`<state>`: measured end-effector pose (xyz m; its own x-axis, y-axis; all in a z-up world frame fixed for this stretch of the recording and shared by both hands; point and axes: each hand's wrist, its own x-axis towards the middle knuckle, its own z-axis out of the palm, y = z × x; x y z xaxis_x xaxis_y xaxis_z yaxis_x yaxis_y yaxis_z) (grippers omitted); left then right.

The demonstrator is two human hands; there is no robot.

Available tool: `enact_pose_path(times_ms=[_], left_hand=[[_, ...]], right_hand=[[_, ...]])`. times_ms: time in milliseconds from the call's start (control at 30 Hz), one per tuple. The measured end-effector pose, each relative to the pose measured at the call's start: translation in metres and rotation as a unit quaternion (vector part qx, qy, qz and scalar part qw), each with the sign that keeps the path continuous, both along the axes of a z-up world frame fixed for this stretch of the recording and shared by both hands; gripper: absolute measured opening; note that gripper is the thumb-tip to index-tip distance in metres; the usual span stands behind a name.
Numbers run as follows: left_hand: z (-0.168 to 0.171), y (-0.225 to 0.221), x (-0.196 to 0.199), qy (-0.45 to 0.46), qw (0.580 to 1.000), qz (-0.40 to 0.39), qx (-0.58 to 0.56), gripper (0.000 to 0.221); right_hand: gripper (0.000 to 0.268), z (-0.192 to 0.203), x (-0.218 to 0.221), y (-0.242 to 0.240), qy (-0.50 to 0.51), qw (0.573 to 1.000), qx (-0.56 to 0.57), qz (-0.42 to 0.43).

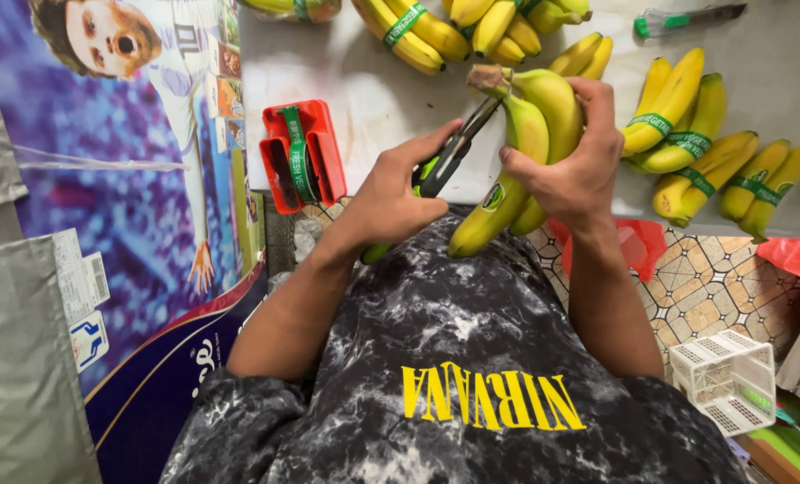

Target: The person trims the stems of bananas using shears and applies tape around the bunches using a tape dispenser.

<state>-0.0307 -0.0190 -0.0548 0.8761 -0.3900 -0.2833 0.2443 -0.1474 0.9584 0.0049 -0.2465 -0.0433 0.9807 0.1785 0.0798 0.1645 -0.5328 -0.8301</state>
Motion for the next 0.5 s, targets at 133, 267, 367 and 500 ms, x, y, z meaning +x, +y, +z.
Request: enact_pose_path(times_ms=[133,267,367,500], left_hand=[[0.010,0.005,-0.001,-0.004,1.000,0.001,0.015,0.088],[-0.004,-0.003,-0.012,-0.118,0.984,0.056,0.117,0.086],[-0.018,-0.012,-0.020,-0.212,0.946,0.086,0.229,0.094],[-0.011,-0.014,-0.017,-0.179,0.966,0.100,0.154,0.093]], right_hand=[[0.065,0.007,0.004,0.003,-0.005,1.000,-0.017,0.016],[0.070,0.015,0.005,0.007,-0.109,0.989,-0.102,0.017],[0.075,0.017,0.004,0.010,-0.158,0.977,-0.139,0.022],[0.080,0.017,0.004,0.011,-0.199,0.964,-0.174,0.016]])
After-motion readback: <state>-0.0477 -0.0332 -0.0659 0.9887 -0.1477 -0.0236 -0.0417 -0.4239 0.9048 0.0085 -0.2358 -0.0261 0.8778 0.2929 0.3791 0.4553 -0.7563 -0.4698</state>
